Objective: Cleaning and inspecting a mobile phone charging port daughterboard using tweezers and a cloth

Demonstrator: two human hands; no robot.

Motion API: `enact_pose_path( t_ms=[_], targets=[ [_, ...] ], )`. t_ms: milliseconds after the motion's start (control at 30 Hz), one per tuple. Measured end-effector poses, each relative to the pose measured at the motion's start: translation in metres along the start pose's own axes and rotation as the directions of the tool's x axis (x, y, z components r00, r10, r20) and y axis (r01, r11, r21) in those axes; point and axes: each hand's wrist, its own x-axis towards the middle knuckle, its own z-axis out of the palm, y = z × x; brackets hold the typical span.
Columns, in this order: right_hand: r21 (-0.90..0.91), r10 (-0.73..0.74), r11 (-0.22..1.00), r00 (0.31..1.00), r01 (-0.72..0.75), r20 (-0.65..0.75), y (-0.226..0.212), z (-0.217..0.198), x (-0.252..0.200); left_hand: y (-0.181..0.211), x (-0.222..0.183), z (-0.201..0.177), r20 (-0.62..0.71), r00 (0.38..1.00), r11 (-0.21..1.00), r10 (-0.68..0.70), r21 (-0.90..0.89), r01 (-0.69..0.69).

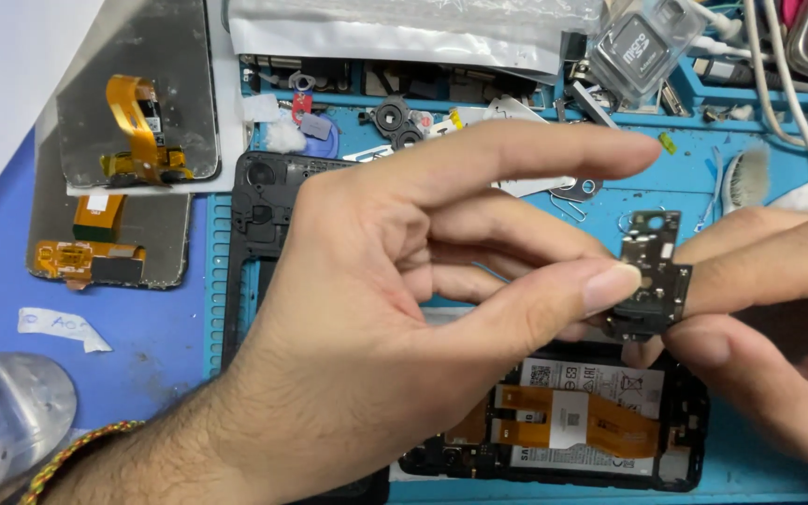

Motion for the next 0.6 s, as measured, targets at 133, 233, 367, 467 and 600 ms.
enact_pose_path(
  t_ms=[133, 233, 367, 467, 600],
  targets=[
    [0.083, -0.11, 0.991, 0.994, 0.107, 0.028, 0.0, 0.003, 0.006, 0.0, 0.0, 0.001, -0.002, 1.0, 1.0, -0.006, -0.003, 0.006],
    [0.045, -0.095, 0.995, 0.995, 0.093, 0.041, 0.0, 0.0, 0.003, 0.0, -0.002, 0.003, 0.001, 1.0, 1.0, -0.01, -0.008, 0.01],
    [0.013, -0.046, 0.999, 0.998, 0.046, 0.033, 0.008, 0.0, -0.003, 0.007, -0.014, 0.003, 0.006, 1.0, 1.0, -0.012, -0.015, 0.012],
    [0.072, -0.021, 0.997, 0.999, 0.024, -0.035, 0.007, 0.005, -0.004, 0.006, -0.012, 0.003, 0.012, 1.0, 1.0, -0.013, -0.02, 0.013],
    [0.115, 0.017, 0.993, 0.997, -0.008, -0.08, -0.005, 0.01, 0.004, 0.001, -0.004, 0.001, 0.013, 1.0, 1.0, -0.016, -0.022, 0.016]
  ],
)
